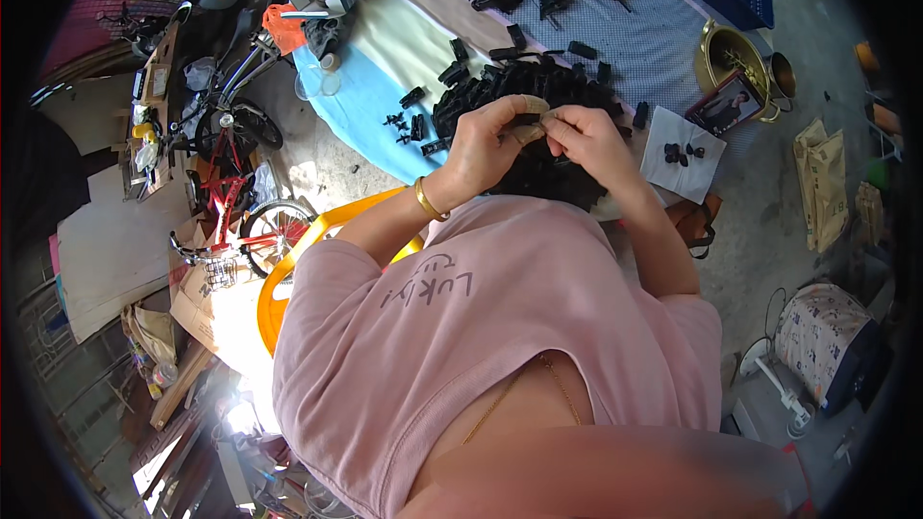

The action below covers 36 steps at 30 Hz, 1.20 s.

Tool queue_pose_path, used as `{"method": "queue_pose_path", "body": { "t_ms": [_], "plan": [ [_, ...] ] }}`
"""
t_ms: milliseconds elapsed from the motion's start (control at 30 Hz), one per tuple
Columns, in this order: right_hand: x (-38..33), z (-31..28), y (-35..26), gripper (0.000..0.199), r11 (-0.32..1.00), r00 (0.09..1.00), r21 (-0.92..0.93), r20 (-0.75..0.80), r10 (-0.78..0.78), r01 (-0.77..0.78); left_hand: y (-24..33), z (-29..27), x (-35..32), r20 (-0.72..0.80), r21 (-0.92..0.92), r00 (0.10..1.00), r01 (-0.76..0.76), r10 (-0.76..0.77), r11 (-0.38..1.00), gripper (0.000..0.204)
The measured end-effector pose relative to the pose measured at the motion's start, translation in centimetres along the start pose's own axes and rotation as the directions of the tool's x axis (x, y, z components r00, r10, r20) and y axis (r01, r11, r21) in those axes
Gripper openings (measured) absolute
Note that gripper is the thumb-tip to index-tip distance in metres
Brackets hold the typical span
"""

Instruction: Assembling decorative black tassels into plastic clips.

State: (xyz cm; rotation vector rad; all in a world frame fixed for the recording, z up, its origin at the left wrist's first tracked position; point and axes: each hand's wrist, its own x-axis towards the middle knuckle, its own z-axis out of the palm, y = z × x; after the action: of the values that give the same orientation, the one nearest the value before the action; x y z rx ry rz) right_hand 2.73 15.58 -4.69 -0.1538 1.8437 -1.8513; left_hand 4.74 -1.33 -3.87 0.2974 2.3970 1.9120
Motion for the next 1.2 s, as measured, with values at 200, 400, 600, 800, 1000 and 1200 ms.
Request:
{"method": "queue_pose_path", "body": {
  "t_ms": [200,400,600,800,1000,1200],
  "plan": [
    [9.1,-5.0,3.0,0.035,0.747,0.929,-0.663,-0.239,-0.282,0.056,-5.3,-3.5,2.1,-0.203,0.184,0.979,0.027,0.011,0.983,0.027],
    [14.2,-4.1,5.9,0.036,0.38,0.953,-0.893,-0.292,-0.084,-0.241,-7.9,-7.2,3.2,-0.178,-0.343,0.905,0.311,-0.387,0.886,0.04],
    [14.0,-4.7,5.2,0.029,0.489,0.94,-0.839,-0.325,-0.099,-0.239,-12.6,-10.5,3.5,-0.212,-0.264,0.895,0.335,-0.393,0.904,0.04],
    [9.6,-4.7,3.1,0.029,0.7,0.875,-0.708,-0.274,-0.399,0.097,-13.0,-10.2,4.5,-0.121,0.498,0.948,0.314,-0.294,0.808,0.042],
    [3.1,-1.8,-2.1,0.017,0.644,0.749,-0.533,-0.027,-0.662,0.55,-7.1,-7.4,5.7,-0.007,0.6,0.998,-0.047,0.064,0.799,0.048],
    [-0.3,-0.9,-4.4,0.012,0.338,0.559,-0.6,0.227,-0.797,0.726,-1.3,-4.7,4.0,0.81,-0.535,0.58,0.674,0.083,0.51,0.084]
  ]
}}
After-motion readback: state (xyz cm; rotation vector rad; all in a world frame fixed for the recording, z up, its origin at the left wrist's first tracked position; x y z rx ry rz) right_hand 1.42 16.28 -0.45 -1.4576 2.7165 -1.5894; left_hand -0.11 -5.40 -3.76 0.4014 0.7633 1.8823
